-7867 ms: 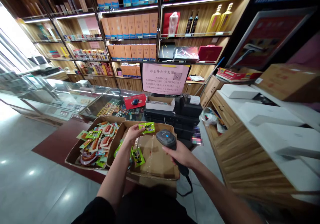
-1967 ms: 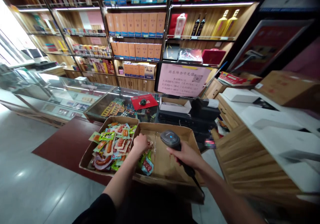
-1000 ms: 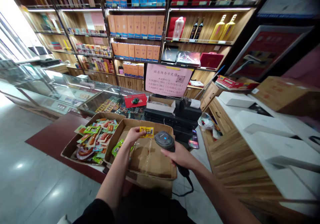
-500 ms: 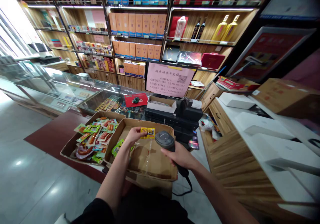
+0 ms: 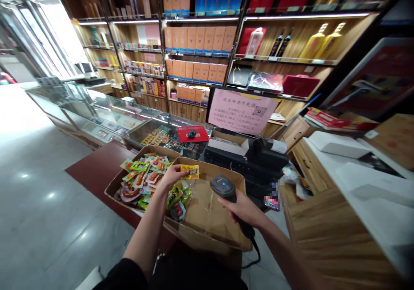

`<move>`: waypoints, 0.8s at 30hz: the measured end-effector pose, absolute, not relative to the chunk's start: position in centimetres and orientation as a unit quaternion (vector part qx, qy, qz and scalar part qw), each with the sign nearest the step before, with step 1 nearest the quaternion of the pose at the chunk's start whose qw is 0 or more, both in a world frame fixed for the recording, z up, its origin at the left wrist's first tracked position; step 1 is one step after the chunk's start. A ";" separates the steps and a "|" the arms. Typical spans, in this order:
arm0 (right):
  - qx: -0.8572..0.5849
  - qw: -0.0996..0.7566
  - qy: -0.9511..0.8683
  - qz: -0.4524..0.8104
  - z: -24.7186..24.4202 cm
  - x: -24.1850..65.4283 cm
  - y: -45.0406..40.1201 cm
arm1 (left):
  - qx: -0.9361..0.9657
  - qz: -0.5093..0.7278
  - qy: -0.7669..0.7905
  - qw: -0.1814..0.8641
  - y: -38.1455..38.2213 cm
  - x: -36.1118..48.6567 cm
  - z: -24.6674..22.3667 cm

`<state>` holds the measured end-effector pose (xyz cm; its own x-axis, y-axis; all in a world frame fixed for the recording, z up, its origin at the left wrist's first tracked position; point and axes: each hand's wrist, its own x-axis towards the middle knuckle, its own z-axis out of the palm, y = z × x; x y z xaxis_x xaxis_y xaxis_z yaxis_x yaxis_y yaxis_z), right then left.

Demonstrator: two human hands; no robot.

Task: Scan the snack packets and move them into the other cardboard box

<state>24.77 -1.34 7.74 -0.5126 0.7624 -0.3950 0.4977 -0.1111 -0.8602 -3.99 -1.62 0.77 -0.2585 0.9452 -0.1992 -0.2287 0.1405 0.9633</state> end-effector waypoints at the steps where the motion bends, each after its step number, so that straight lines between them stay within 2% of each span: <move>1: -0.476 0.115 -0.661 0.568 7.6 24.3 -1.2 | 0.315 0.583 0.553 0.506 -2.0 -5.2 0.9; 11: -0.461 0.084 -0.688 0.554 7.7 19.0 -1.4 | 0.221 0.679 0.619 0.329 -6.1 -16.8 3.3; 24: -0.470 0.094 -0.688 0.545 7.9 12.9 -2.4 | 0.263 0.651 0.610 0.367 -5.8 -20.2 3.2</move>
